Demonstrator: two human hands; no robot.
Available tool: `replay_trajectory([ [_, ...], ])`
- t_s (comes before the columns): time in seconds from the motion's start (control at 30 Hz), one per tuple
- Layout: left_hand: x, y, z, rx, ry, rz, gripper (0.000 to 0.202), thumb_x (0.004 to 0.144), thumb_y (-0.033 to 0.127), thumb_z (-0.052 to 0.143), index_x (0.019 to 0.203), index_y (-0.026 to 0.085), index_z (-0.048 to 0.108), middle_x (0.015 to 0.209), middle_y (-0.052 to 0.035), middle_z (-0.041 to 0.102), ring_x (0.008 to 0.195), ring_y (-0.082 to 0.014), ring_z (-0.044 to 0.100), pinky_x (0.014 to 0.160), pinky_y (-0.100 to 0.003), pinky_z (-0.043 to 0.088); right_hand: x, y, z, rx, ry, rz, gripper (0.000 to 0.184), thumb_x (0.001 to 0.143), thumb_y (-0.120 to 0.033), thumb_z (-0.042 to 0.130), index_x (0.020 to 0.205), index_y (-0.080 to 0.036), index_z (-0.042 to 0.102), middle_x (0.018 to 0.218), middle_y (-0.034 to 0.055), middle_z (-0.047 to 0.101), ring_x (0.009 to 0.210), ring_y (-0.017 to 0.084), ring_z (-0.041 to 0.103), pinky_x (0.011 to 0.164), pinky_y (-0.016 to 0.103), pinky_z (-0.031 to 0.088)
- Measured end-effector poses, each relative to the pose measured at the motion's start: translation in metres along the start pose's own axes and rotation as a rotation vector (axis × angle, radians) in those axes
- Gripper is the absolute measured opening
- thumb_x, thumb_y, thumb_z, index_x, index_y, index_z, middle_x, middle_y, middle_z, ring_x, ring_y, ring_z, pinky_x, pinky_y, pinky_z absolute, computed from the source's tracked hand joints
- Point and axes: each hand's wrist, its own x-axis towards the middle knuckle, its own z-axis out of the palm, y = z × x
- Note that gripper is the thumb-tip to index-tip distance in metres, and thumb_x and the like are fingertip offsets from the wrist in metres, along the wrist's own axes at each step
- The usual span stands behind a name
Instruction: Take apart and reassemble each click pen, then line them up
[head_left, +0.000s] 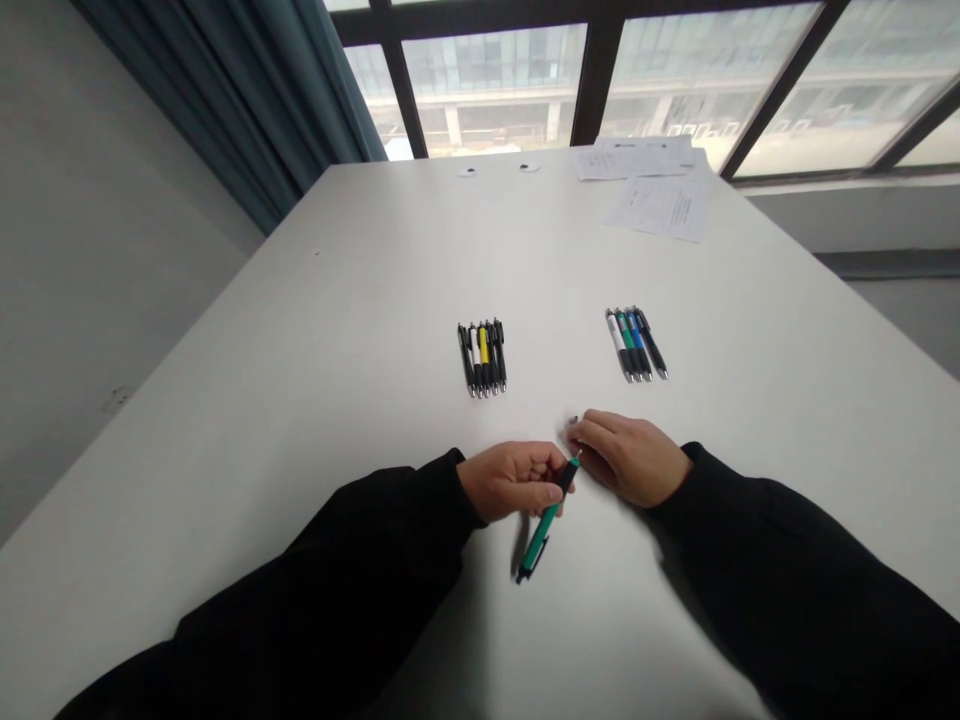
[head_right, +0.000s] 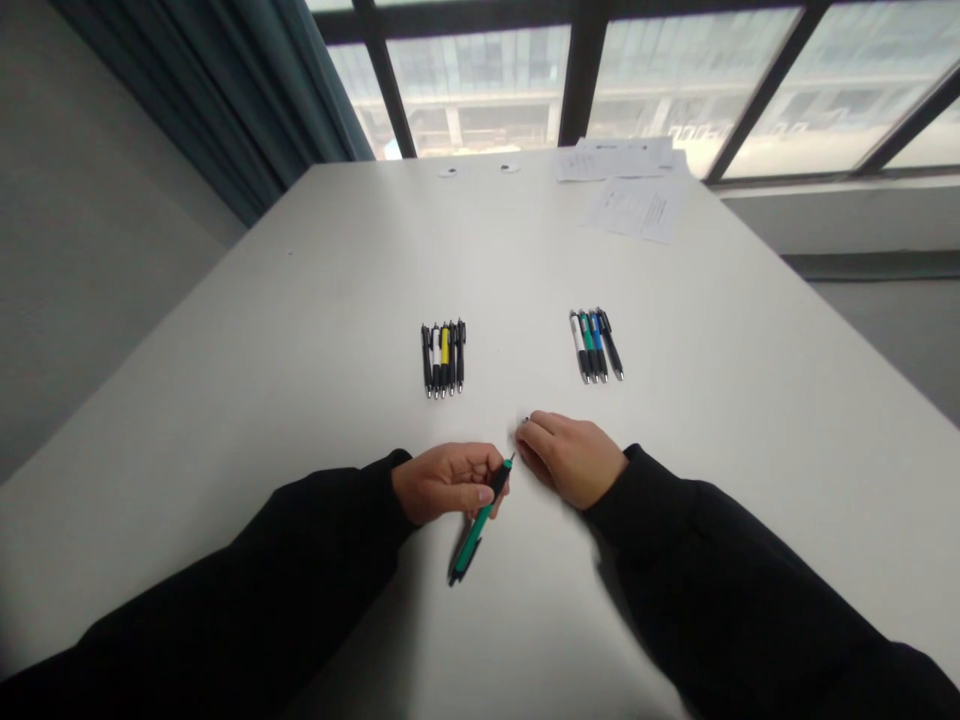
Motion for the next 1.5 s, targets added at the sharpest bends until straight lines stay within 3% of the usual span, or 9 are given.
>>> replay_trajectory([
  [0.1,0.0,0.0,0.0,0.013,0.007,-0.011,0.042,0.077,0.046,0.074,0.092,0.011,0.056,0.072,-0.0028,0.06,0.058,-0.0088,0.055,0.055,-0.02,0.043,-0.001,-0.002,-0.001,0.308,0.125,0.121,0.012,0.094,-0.026,0.048,0.089,-0.018,0.056,0.077,0.0036,0.056,0.063,0.013,0.05,0.06,0.027,0.042],
  [0.27,0.0,-0.001,0.0,0.034,0.033,-0.025,0.044,0.076,0.049,0.074,0.092,0.011,0.056,0.072,-0.0027,0.061,0.057,-0.0085,0.055,0.054,-0.02,0.044,-0.001,-0.004,0.002,1.113,0.208,0.472,0.02,0.092,-0.039,0.057,0.089,-0.02,0.052,0.064,-0.0027,0.054,0.045,0.009,0.045,0.037,0.02,0.035],
  [0.5,0.001,-0.003,-0.001,0.036,0.027,-0.034,0.044,0.077,0.049,0.074,0.092,0.011,0.056,0.072,-0.0029,0.062,0.057,-0.0088,0.056,0.054,-0.02,0.044,0.001,0.0,0.003,1.511,0.155,0.495,0.024,0.083,-0.036,0.071,0.085,-0.016,0.057,0.062,-0.0009,0.063,0.037,0.006,0.048,0.032,0.017,0.035],
  [0.87,0.0,-0.001,-0.001,0.038,0.027,-0.034,0.044,0.077,0.049,0.074,0.092,0.011,0.056,0.072,-0.003,0.061,0.058,-0.0088,0.055,0.055,-0.02,0.044,-0.001,-0.001,0.005,1.565,0.061,0.452,0.02,0.082,-0.03,0.074,0.084,-0.014,0.062,0.068,0.0021,0.068,0.045,0.008,0.057,0.034,0.016,0.041],
  [1.1,0.0,-0.003,-0.002,0.04,0.024,-0.033,0.044,0.077,0.049,0.074,0.092,0.011,0.056,0.073,-0.0032,0.062,0.058,-0.0088,0.056,0.054,-0.02,0.044,0.0,-0.001,0.005,1.557,0.077,0.464,0.023,0.079,-0.033,0.076,0.084,-0.014,0.063,0.067,0.0027,0.068,0.044,0.009,0.056,0.033,0.017,0.04],
  [1.33,0.0,-0.003,-0.001,0.032,0.039,-0.036,0.044,0.077,0.048,0.074,0.093,0.011,0.057,0.073,-0.0029,0.062,0.058,-0.0085,0.055,0.055,-0.02,0.044,0.005,-0.004,-0.004,1.6,0.175,0.568,0.029,0.074,-0.036,0.08,0.079,-0.015,0.061,0.062,0.0005,0.066,0.036,0.006,0.048,0.031,0.017,0.031],
  [1.5,0.0,-0.001,-0.001,0.035,0.04,-0.041,0.046,0.075,0.05,0.075,0.092,0.011,0.056,0.073,-0.0029,0.061,0.058,-0.0083,0.055,0.054,-0.02,0.044,0.004,-0.005,-0.003,1.602,0.145,0.531,0.029,0.074,-0.036,0.08,0.079,-0.014,0.061,0.063,0.0009,0.066,0.037,0.006,0.05,0.032,0.017,0.034],
])
